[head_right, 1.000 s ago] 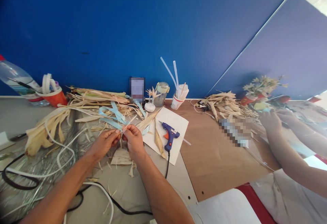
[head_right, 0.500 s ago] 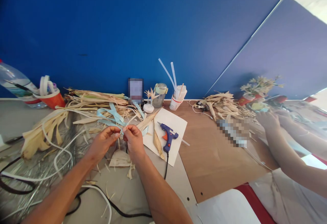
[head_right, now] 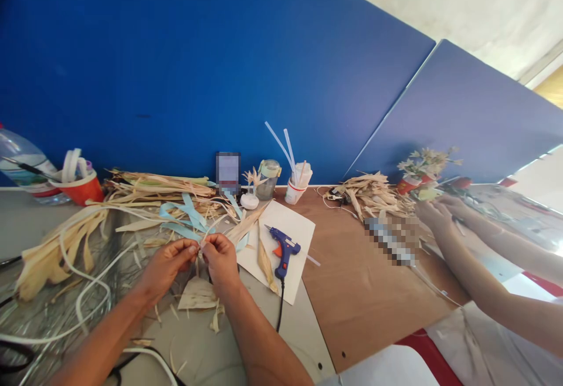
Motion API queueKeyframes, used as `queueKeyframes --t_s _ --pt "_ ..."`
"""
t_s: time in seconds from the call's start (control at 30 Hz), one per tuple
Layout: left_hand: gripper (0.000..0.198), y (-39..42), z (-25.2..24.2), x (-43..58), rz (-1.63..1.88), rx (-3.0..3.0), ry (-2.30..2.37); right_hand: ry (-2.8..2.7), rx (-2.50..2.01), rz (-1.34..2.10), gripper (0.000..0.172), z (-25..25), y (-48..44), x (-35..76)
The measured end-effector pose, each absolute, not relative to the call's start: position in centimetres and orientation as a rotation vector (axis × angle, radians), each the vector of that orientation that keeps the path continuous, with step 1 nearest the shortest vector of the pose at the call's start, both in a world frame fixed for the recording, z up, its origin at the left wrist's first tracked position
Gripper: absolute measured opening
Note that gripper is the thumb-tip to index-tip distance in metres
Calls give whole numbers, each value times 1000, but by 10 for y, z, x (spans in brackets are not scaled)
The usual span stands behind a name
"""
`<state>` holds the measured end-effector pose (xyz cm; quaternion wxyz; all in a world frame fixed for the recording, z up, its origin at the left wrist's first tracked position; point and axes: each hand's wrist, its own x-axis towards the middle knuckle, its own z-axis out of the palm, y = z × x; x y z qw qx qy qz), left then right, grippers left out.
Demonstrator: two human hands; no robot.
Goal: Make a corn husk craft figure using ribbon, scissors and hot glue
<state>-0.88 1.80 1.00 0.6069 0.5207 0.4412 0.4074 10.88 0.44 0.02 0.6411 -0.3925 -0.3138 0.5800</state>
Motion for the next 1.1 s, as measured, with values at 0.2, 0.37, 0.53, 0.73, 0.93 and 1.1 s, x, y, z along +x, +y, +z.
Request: queueKeyframes --t_s 0.2,0.37,0.53,0.73,0.93,1.1 --pt "33 20 4 -13 908 1084 940 -730 -908 1316 10 -3 5 108" --pt "32 22 3 -15 831 983 863 -760 -883 1345 12 -7 7 109" --pt "33 22 4 -13 880 940 895 -721 -893 1342 11 -9 8 113" --pt "34 20 8 -10 939 1037 994 -875 -1044 1167 20 -7 7 115" --pt "29 21 2 -10 951 1213 1105 -1010 -1155 1016 27 -3 6 116" --pt "24 20 -1 -8 999 1478 1098 -1164 -1282 945 33 -1 5 116"
